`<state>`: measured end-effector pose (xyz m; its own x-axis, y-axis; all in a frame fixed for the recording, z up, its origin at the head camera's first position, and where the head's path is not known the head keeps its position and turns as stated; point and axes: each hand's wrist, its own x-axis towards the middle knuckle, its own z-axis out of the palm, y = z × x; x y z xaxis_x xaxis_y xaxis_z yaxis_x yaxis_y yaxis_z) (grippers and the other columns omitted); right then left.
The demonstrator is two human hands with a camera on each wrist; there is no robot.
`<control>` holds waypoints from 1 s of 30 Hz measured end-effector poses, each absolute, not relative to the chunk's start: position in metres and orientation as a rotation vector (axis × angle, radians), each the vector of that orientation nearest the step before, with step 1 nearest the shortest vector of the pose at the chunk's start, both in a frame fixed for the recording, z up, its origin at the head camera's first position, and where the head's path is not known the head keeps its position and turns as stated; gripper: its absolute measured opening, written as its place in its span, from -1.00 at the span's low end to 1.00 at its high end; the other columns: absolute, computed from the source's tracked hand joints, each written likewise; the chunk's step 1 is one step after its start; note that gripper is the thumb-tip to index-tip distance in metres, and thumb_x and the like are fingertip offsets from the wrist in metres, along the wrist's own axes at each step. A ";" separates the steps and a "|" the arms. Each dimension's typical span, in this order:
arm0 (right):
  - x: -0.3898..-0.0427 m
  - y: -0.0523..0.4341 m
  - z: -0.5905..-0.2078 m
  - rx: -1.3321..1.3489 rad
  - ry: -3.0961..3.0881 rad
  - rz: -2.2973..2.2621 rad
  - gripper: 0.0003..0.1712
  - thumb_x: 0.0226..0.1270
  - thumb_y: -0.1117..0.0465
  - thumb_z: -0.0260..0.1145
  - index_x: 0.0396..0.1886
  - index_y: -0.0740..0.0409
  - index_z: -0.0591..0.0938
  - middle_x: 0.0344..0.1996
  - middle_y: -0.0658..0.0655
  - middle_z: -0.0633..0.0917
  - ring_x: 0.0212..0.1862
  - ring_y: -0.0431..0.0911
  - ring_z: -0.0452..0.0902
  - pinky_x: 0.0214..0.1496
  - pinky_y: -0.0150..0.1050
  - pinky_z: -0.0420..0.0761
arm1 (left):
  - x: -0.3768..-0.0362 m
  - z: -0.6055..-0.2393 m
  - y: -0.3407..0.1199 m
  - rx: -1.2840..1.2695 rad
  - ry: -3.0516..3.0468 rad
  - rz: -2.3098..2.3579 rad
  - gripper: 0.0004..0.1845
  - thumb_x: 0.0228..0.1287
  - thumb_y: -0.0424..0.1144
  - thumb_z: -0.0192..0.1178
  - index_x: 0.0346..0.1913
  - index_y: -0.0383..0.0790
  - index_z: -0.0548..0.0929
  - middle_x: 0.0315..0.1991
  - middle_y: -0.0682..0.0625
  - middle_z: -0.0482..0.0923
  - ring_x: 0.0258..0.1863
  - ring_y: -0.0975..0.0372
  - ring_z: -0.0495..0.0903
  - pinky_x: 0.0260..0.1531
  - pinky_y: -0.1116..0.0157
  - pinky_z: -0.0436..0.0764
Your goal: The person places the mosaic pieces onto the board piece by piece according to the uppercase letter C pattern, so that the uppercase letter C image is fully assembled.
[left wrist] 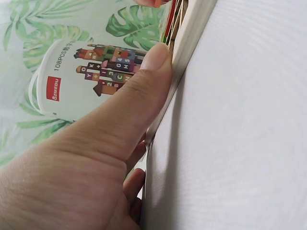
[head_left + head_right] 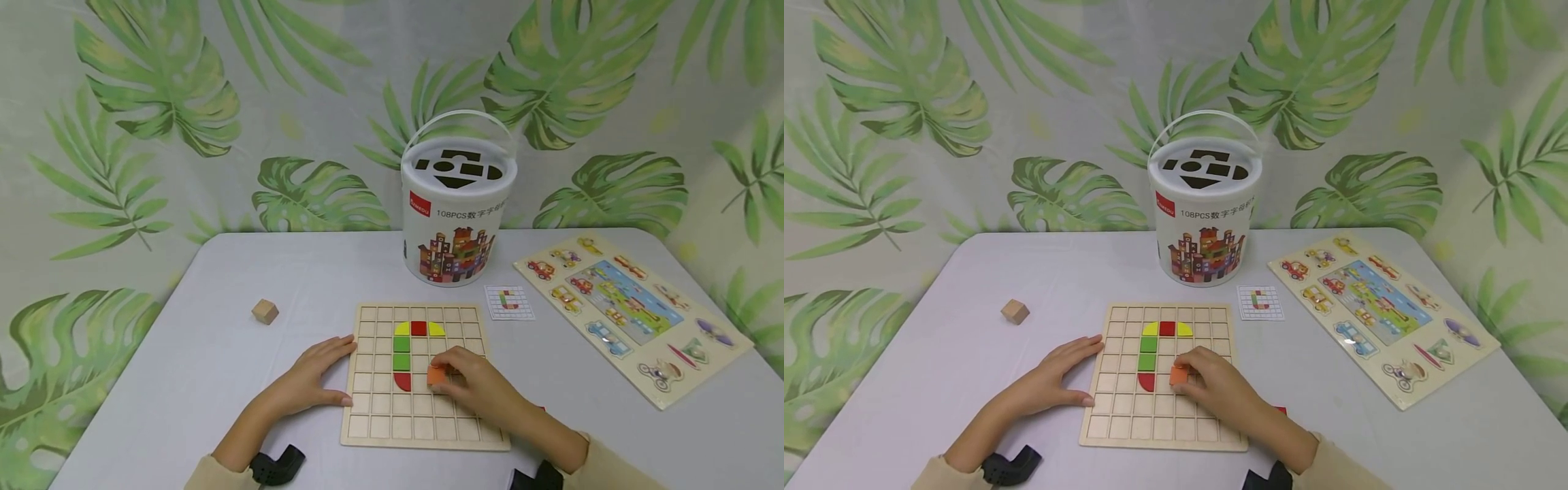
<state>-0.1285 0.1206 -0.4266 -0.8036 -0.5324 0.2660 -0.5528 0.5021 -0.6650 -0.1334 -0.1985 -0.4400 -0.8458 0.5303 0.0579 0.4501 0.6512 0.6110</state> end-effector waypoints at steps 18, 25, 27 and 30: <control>-0.131 0.111 -0.433 1.020 -2.724 1.095 -0.78 0.08 0.13 0.36 -0.23 -0.04 0.61 -0.22 -0.20 0.52 -0.09 -0.28 0.38 -0.03 -0.23 0.43 | -0.133 -0.440 -0.199 0.820 2.734 0.971 -0.03 -0.18 0.24 0.28 0.32 -0.15 0.24 0.35 0.04 0.08 0.32 0.05 -0.01 0.22 -0.04 -0.02; -0.130 0.106 -0.430 0.974 -2.767 1.145 -0.80 0.04 0.08 0.38 -0.27 -0.11 0.66 -0.27 -0.24 0.51 -0.13 -0.27 0.35 -0.11 -0.22 0.34 | -0.132 -0.438 -0.198 0.815 2.728 0.975 -0.03 -0.19 0.22 0.30 0.32 -0.17 0.24 0.35 0.03 0.08 0.32 0.04 -0.01 0.22 -0.03 -0.01; -0.130 0.106 -0.429 0.971 -2.799 1.114 -0.77 0.04 0.06 0.38 -0.24 -0.11 0.65 -0.26 -0.24 0.51 -0.11 -0.26 0.35 -0.07 -0.18 0.33 | -0.132 -0.438 -0.198 0.817 2.730 0.977 -0.03 -0.19 0.21 0.30 0.31 -0.17 0.24 0.35 0.02 0.09 0.32 0.04 -0.01 0.22 -0.04 -0.01; -0.131 0.108 -0.425 0.977 -2.863 1.075 -0.67 0.06 -0.01 0.35 -0.13 -0.11 0.61 -0.21 -0.21 0.51 -0.09 -0.25 0.37 -0.02 -0.15 0.35 | -0.133 -0.438 -0.198 0.818 2.731 0.974 -0.03 -0.18 0.21 0.31 0.32 -0.16 0.24 0.35 0.02 0.09 0.32 0.04 -0.01 0.22 -0.04 -0.01</control>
<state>-0.1308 0.1082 -0.4249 -0.8126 -0.5653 0.1418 -0.5189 0.5911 -0.6175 -0.1327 -0.1976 -0.4382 -0.8449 0.5317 0.0585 0.4487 0.6450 0.6186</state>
